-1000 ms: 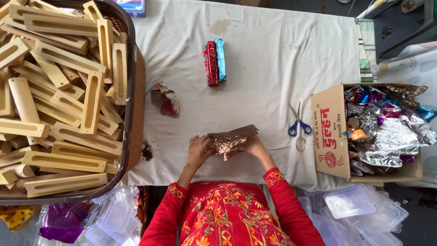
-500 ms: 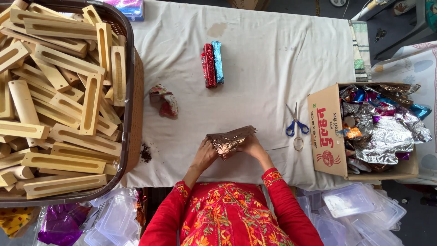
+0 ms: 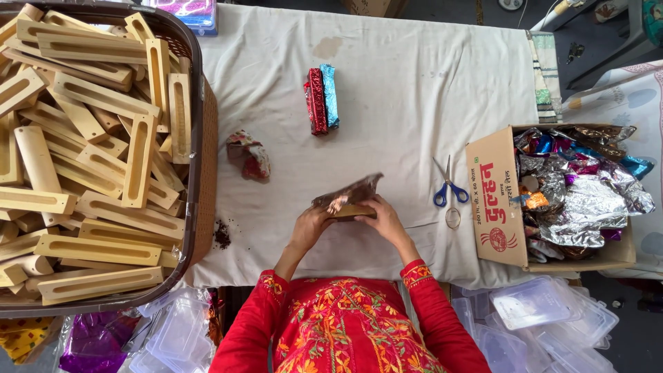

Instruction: Packaging small wooden items into silver foil wrappers and then into small plastic boxes.

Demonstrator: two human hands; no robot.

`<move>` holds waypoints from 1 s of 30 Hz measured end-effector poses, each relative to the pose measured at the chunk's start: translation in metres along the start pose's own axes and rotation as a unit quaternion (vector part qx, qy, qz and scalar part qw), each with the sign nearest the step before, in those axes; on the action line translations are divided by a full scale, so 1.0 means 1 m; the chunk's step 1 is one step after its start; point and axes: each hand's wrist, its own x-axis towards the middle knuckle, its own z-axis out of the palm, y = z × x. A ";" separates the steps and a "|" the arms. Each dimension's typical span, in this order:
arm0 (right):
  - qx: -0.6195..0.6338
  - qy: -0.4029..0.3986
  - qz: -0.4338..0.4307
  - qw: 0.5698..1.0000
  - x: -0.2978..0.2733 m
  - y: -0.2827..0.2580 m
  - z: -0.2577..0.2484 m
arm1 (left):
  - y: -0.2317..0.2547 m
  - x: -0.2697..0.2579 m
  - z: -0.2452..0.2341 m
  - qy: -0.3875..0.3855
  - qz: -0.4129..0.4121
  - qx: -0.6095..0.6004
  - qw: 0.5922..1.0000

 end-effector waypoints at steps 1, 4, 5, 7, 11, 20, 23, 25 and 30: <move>-0.001 0.008 0.001 1.000 0.001 0.000 0.000 | -0.006 0.000 0.005 -0.024 -0.033 0.002 0.999; 0.018 0.034 -0.047 0.998 0.006 0.009 0.005 | -0.011 0.001 0.006 0.002 -0.012 0.011 1.000; 0.020 0.036 -0.047 0.998 0.006 0.016 0.006 | -0.017 -0.002 0.016 0.000 -0.011 0.012 1.000; 0.005 0.026 -0.021 0.999 0.015 0.024 0.012 | -0.036 -0.003 0.029 0.031 0.013 0.026 0.999; -0.052 0.034 -0.048 0.997 0.022 0.044 0.027 | -0.019 0.013 0.009 -0.002 -0.042 0.027 0.999; -0.098 -0.013 0.031 0.995 0.024 0.051 0.031 | 0.016 0.020 -0.011 -0.007 -0.036 0.070 0.997; -0.106 -0.018 0.030 0.994 0.021 0.056 0.034 | 0.022 0.011 -0.009 0.034 0.076 0.127 0.988; -0.106 -0.022 0.046 0.993 0.024 0.053 0.031 | 0.018 0.009 -0.003 0.010 0.082 0.150 0.985; -0.104 -0.018 0.051 0.993 0.025 0.060 0.036 | 0.013 0.006 0.001 0.025 0.065 0.124 0.990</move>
